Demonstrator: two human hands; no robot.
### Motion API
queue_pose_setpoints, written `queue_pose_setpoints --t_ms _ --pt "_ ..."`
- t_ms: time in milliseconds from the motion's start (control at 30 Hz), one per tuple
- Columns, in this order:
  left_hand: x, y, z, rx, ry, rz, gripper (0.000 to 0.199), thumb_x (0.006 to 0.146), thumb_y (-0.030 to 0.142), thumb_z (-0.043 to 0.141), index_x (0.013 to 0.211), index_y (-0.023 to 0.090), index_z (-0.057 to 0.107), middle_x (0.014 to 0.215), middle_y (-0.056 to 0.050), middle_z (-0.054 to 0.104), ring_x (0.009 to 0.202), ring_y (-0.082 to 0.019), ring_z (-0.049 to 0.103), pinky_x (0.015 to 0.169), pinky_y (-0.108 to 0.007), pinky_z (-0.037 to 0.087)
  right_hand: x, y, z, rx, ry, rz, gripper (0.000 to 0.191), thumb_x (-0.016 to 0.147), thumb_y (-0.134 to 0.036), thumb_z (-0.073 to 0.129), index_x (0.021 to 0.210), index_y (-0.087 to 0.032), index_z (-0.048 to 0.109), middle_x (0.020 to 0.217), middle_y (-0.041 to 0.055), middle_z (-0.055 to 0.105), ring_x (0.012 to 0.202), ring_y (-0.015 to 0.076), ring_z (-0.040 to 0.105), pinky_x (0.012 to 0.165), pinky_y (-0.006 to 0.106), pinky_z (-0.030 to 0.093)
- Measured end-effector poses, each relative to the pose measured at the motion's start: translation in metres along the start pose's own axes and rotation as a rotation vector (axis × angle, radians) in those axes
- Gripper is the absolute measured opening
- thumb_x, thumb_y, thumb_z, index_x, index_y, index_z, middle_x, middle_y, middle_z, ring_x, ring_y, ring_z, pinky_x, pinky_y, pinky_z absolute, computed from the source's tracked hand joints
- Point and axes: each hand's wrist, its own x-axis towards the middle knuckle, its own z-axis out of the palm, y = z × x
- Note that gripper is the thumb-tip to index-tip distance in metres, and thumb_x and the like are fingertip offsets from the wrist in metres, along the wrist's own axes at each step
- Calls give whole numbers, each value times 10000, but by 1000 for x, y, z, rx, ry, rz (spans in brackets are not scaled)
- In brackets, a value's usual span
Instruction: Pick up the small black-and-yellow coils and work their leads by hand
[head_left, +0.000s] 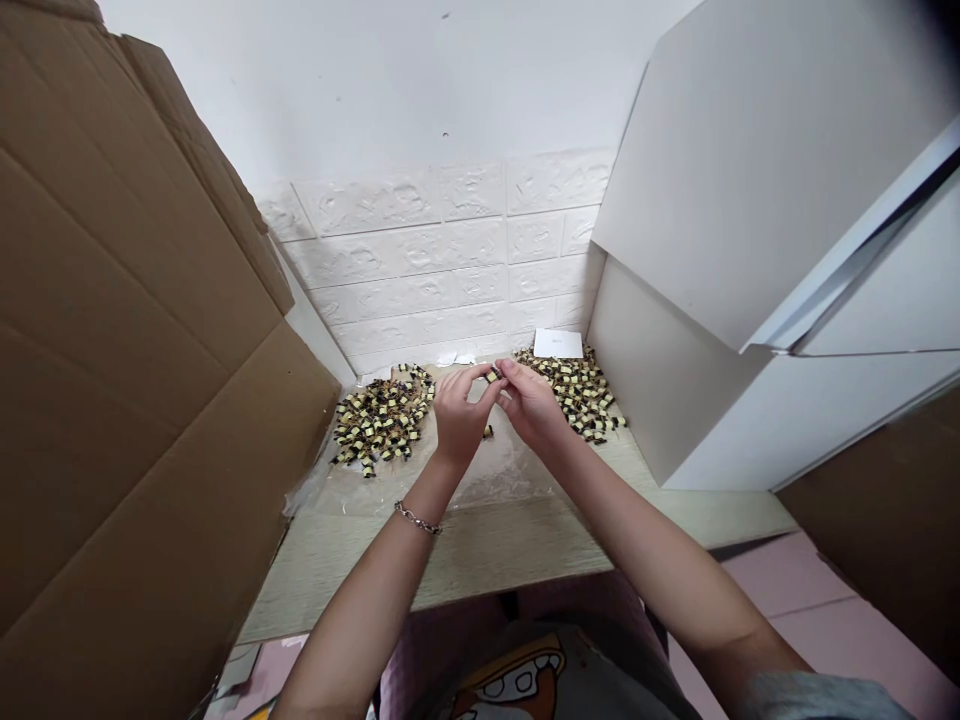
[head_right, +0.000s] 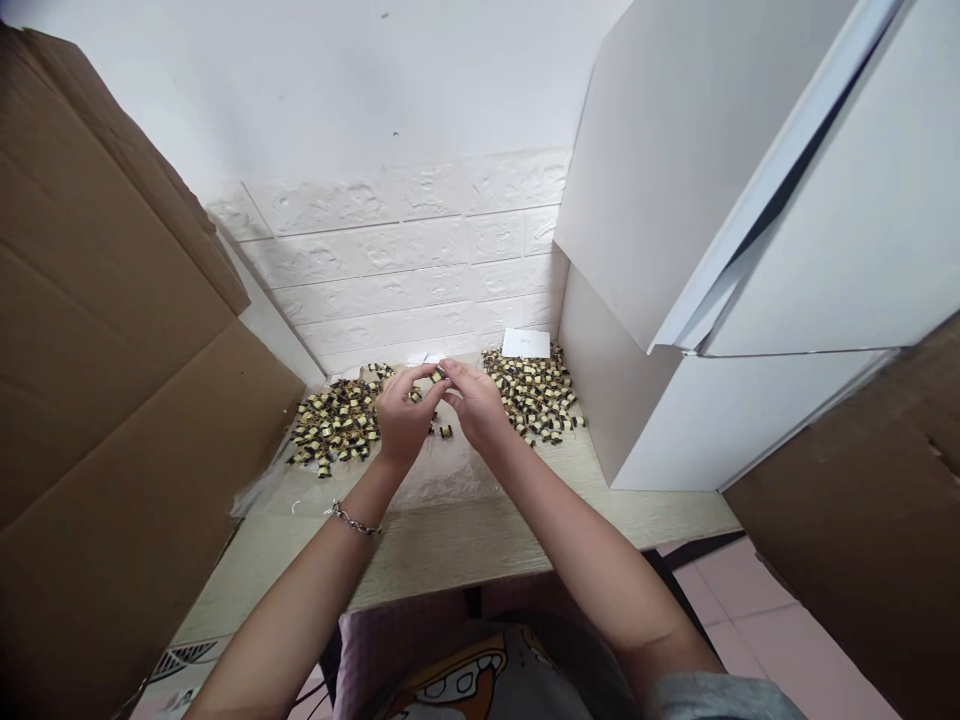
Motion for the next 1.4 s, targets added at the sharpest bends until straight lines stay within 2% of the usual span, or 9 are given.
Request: queue_pose_setpoints --t_ms 433,767,1400 --pt "4 -2 -2 -34 7 10 136 712 271 573 795 166 596 777 -30 636 778 -133 561 741 -283 421 -1 2 -2 -189 57 -46 193 600 -358 651 695 -192 622 618 -37 554 595 52 484 564 184 369" --pt "3 -2 -3 -9 0 33 147 715 282 572 804 169 600 782 -31 639 787 -137 561 765 -295 410 0 6 -3 -219 85 -176 192 600 -351 651 681 -179 621 640 -26 575 571 52 472 564 198 373" --pt "4 0 -5 12 3 75 144 718 284 569 818 184 590 784 -28 634 788 -143 561 765 -301 397 2 3 -4 -244 42 -163 204 620 -376 630 643 -175 605 599 -24 547 558 63 460 582 213 392"
